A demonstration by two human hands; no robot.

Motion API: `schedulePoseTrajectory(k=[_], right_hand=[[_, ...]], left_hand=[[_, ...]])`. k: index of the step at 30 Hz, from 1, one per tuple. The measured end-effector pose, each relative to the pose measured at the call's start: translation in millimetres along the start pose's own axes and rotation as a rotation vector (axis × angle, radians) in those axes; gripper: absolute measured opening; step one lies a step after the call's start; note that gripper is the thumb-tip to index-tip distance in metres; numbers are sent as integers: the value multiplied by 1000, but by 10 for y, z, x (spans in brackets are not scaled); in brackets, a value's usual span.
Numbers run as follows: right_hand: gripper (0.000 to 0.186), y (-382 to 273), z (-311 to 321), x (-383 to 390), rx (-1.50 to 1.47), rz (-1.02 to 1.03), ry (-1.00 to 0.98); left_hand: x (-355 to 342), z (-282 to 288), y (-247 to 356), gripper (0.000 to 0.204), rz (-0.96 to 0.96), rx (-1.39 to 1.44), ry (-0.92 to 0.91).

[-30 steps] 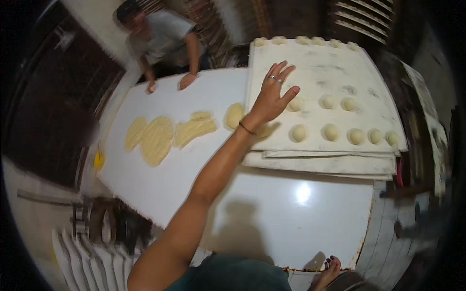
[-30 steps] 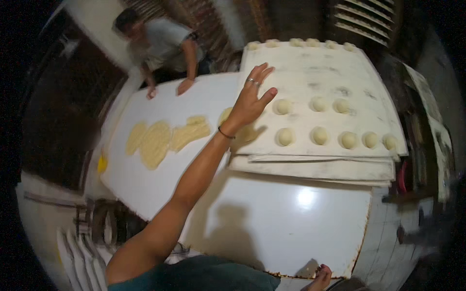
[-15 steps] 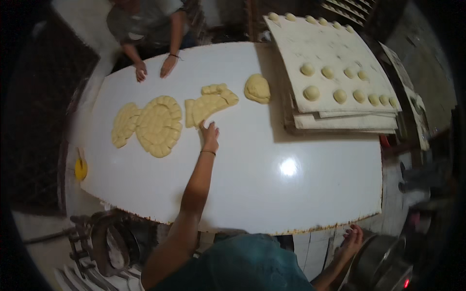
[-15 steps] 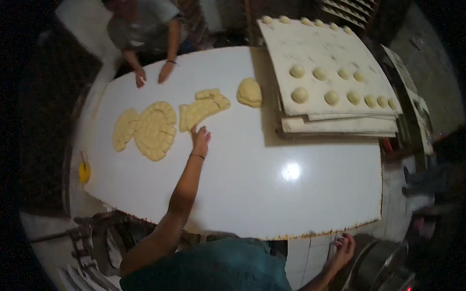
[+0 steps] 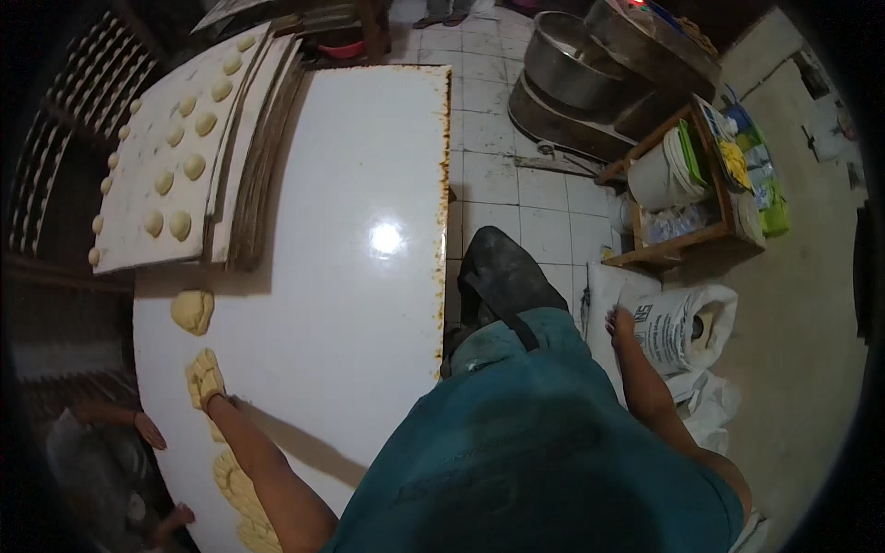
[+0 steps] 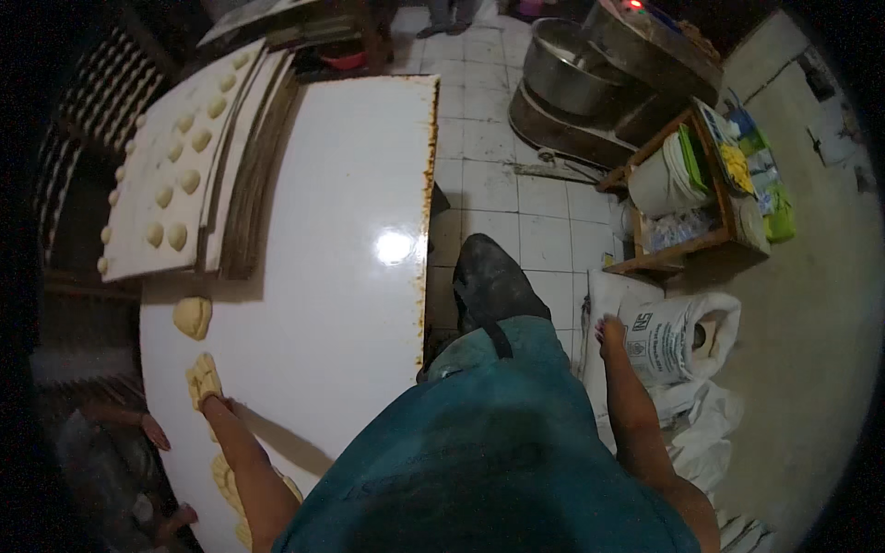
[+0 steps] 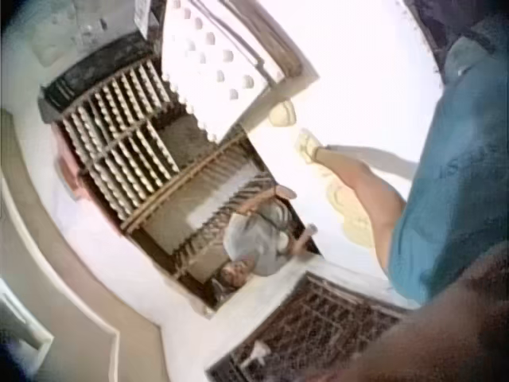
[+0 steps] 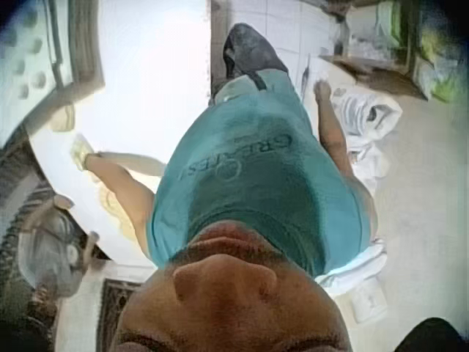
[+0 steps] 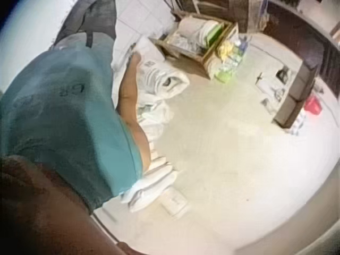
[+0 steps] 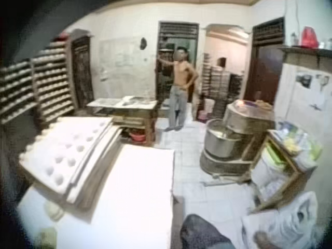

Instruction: The person works with other bakery staff at a large table to shape dough balls into decorative patterns and place them onto wooden boards.

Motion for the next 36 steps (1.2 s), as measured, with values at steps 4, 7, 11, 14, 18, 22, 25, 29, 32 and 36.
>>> schedulePoseTrajectory(k=[4,7,11,14,18,22,25,29,32,36], right_hand=[[14,1577,1245,165,74,-397,232],[13,2374,1448,147,163,-485,273],[13,1888,785,378,332,-308,6],[15,673,72,734,365,-5,-194],[21,-152,-562,669,223,178,-296],[22,-512,-922,538,235,296,-321],[18,-806,-1287,609,157,331,-356],[14,-1263,-1961,1316,-43,449,-587],[19,-1272,-2879,2220,-10,675,-976],[53,-1274,-3352,3641,722,925,-1788]], left_hand=[[21,130,-302,46,263,-24,44],[236,-429,-492,40,532,-15,5],[501,-725,-652,29,604,9,147],[639,-787,-668,22,453,-8,291],[978,-906,-444,19,59,-174,452],[1750,-951,-22,42,844,1582,617],[2394,-554,519,41,974,1672,549],[3093,-262,1285,24,758,1784,345],[3201,-148,1701,61,798,1735,-255],[2933,79,2514,78,233,1485,-256]])
Point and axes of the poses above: each hand's wrist, its own x-axis away from the middle knuckle, its own z-axis out of the back of the hand, y = z × x, the point moved 2 cm from there along -x, towards the middle knuckle, and after that the axes turned 13 degrees about y, right-handed, at the moved point
